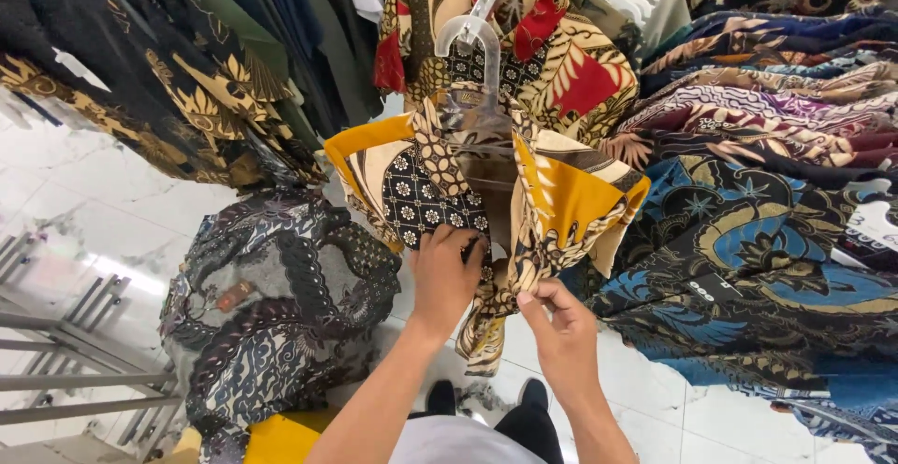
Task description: Buttoning a shirt on a hanger and organizing it on a clothing rack.
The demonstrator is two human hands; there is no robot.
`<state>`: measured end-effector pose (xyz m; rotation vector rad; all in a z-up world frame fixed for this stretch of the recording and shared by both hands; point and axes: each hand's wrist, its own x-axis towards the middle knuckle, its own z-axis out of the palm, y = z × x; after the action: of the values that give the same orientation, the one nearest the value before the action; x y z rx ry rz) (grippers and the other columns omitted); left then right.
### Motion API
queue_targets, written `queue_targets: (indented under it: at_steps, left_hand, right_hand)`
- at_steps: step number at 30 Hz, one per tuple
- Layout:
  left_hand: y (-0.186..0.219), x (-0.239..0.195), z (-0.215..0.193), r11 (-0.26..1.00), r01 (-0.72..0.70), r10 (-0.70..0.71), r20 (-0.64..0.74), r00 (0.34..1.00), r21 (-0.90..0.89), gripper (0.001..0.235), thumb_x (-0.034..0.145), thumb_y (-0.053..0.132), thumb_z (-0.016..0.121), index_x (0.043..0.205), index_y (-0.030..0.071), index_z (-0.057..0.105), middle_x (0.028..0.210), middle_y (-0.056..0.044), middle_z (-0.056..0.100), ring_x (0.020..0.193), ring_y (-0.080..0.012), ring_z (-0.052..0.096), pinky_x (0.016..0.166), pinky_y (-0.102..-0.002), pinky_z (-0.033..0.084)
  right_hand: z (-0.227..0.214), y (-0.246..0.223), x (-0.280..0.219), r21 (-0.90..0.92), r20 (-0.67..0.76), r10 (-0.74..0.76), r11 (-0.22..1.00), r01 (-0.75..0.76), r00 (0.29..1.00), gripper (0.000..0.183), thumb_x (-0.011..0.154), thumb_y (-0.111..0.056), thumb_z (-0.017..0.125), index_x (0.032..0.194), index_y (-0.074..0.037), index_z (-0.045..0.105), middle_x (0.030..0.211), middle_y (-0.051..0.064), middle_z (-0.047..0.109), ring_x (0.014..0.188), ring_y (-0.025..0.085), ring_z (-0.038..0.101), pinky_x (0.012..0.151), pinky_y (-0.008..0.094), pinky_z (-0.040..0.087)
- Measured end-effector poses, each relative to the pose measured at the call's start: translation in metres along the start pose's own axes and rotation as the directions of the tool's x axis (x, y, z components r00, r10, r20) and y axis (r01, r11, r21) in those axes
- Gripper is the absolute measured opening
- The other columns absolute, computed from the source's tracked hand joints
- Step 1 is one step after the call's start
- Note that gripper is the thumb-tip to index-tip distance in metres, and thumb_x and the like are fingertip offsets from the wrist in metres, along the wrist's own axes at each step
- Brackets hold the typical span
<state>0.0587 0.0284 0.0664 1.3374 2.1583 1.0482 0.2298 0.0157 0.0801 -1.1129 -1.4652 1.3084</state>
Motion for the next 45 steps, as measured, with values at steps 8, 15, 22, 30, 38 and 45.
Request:
queue_targets:
  at_steps: [8,15,22,30,38,45]
  left_hand:
    - [-0.001,-0.010,-0.002,0.930,0.004,-0.015,-0.027,1.000,-0.367,0.023,0.099,0.032,0.061,0.104,0.015,0.076,0.104,-0.002,0.067,0.108,-0.0244,0.061,0.101,-0.043,0.039]
    - [0.019,-0.040,-0.026,0.853,-0.098,0.039,-0.124,0.991,-0.513,0.030,0.099,0.032,0.059,0.107,0.007,0.071,0.106,-0.007,0.073,0.098,-0.0190,0.069,0.088,-0.031,0.057]
    - [0.021,-0.054,-0.027,0.797,-0.031,-0.051,-0.117,0.992,-0.604,0.023,0.098,0.027,0.062,0.102,0.008,0.073,0.096,-0.003,0.073,0.082,-0.0129,0.064,0.072,-0.026,0.053]
    - [0.022,-0.055,-0.025,0.794,-0.064,-0.030,-0.144,0.989,-0.605,0.022,0.098,0.025,0.062,0.103,0.008,0.075,0.099,-0.003,0.074,0.089,-0.0141,0.067,0.077,-0.027,0.053]
    - [0.027,-0.056,-0.026,0.754,-0.005,-0.040,-0.053,0.998,-0.657,0.024,0.097,0.024,0.061,0.100,0.006,0.076,0.104,-0.006,0.074,0.102,-0.0173,0.071,0.094,-0.030,0.058]
    - [0.030,-0.053,-0.025,0.781,0.079,-0.103,-0.004,0.995,-0.620,0.026,0.092,0.028,0.069,0.106,0.008,0.078,0.104,-0.005,0.077,0.098,-0.0155,0.073,0.089,-0.028,0.060]
  right_hand:
    - [0.004,-0.009,0.002,-0.069,-0.017,-0.032,0.997,0.031,0.999,0.016,0.096,-0.019,0.069,0.088,-0.005,0.070,0.085,0.003,0.064,0.083,0.015,0.055,0.079,0.032,0.047]
    - [0.025,-0.035,0.011,-0.296,0.063,-0.132,0.944,0.145,0.989,0.017,0.094,-0.026,0.069,0.089,-0.010,0.074,0.085,0.002,0.068,0.081,0.015,0.063,0.078,0.031,0.049]
    - [0.035,-0.035,0.017,-0.317,0.031,-0.146,0.937,0.149,0.989,0.015,0.093,-0.022,0.070,0.093,-0.010,0.078,0.087,0.001,0.069,0.080,0.013,0.064,0.074,0.029,0.052]
    - [0.018,-0.026,0.023,-0.310,0.171,-0.045,0.946,0.097,0.984,0.029,0.099,-0.032,0.058,0.106,-0.013,0.080,0.091,-0.002,0.071,0.078,0.011,0.059,0.064,0.028,0.039]
    - [0.018,-0.030,0.026,-0.262,0.114,-0.090,0.958,0.117,0.989,0.014,0.088,-0.021,0.077,0.098,-0.012,0.083,0.086,0.001,0.075,0.079,0.013,0.067,0.071,0.028,0.055]
    - [0.021,-0.024,0.028,-0.305,0.056,-0.122,0.943,0.133,0.991,0.010,0.090,-0.019,0.075,0.094,-0.012,0.081,0.083,0.001,0.072,0.077,0.013,0.065,0.069,0.028,0.053]
